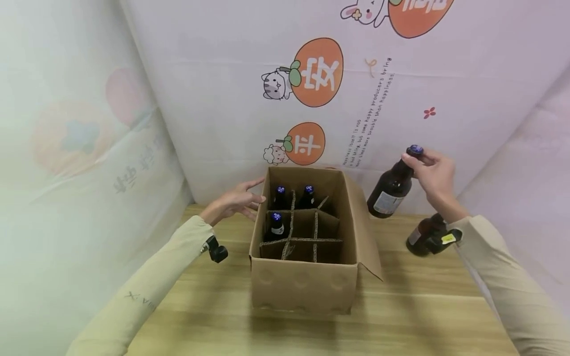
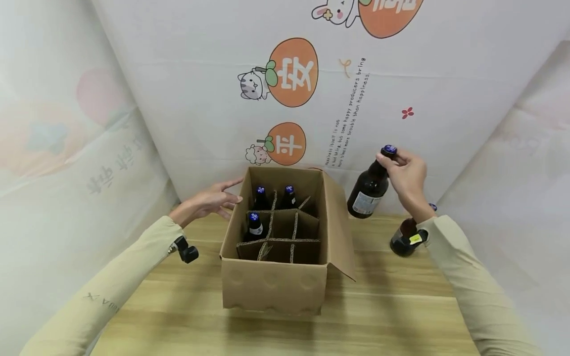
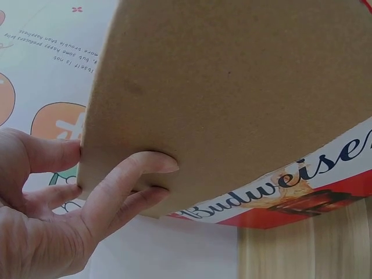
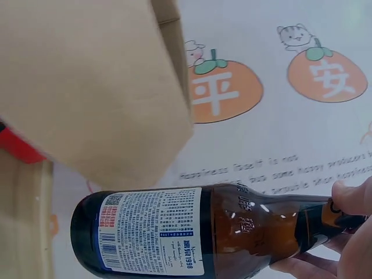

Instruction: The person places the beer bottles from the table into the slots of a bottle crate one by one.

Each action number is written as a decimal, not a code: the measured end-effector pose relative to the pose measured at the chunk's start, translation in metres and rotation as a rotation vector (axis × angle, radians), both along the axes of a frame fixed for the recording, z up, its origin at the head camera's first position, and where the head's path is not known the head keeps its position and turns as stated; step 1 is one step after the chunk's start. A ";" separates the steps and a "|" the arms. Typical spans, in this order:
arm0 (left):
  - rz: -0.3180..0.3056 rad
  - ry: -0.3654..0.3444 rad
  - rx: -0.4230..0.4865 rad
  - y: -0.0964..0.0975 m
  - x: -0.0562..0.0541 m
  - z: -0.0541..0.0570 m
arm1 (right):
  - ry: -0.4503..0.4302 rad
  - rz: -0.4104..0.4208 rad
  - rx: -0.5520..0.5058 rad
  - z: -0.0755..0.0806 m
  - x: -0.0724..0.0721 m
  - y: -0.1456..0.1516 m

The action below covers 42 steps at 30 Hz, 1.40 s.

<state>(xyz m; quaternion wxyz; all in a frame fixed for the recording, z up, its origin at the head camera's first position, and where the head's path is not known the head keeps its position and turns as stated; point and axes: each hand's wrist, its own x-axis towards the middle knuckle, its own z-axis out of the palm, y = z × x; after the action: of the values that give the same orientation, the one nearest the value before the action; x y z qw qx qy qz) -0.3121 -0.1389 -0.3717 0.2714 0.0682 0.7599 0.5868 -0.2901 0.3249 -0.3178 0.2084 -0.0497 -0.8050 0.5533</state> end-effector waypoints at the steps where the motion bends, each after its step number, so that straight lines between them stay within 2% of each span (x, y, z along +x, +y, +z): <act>1: 0.001 -0.004 0.000 0.001 0.000 0.001 | 0.010 -0.003 -0.002 0.005 0.000 0.000; 6: 0.004 -0.015 0.001 0.001 -0.002 0.002 | 0.068 -0.018 0.000 0.024 -0.001 -0.007; 13: 0.019 -0.024 -0.015 0.001 -0.002 0.001 | 0.155 0.001 -0.067 0.041 0.004 -0.016; 19: 0.016 -0.014 0.000 0.004 0.001 -0.002 | 0.164 0.062 -0.028 0.062 0.016 -0.022; 22: 0.007 -0.017 0.008 0.005 0.002 -0.002 | 0.157 0.112 -0.060 0.072 0.022 -0.026; 25: 0.012 -0.015 -0.001 0.004 0.003 -0.001 | 0.184 0.168 -0.148 0.079 0.026 -0.034; 30: 0.019 -0.011 -0.013 0.002 0.002 0.001 | 0.220 0.222 -0.207 0.086 0.031 -0.055; 36: 0.010 -0.005 -0.007 0.002 0.001 0.001 | 0.200 0.237 -0.117 0.088 0.031 -0.080; 42: 0.019 -0.002 -0.019 0.003 0.003 0.002 | 0.185 0.280 -0.072 0.081 0.025 -0.105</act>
<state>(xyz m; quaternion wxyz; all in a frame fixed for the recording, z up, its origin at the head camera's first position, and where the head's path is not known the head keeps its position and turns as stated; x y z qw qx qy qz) -0.3091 -0.1362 -0.3693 0.2673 0.0579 0.7658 0.5820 -0.2652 0.2202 -0.2371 0.2008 0.1066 -0.7611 0.6075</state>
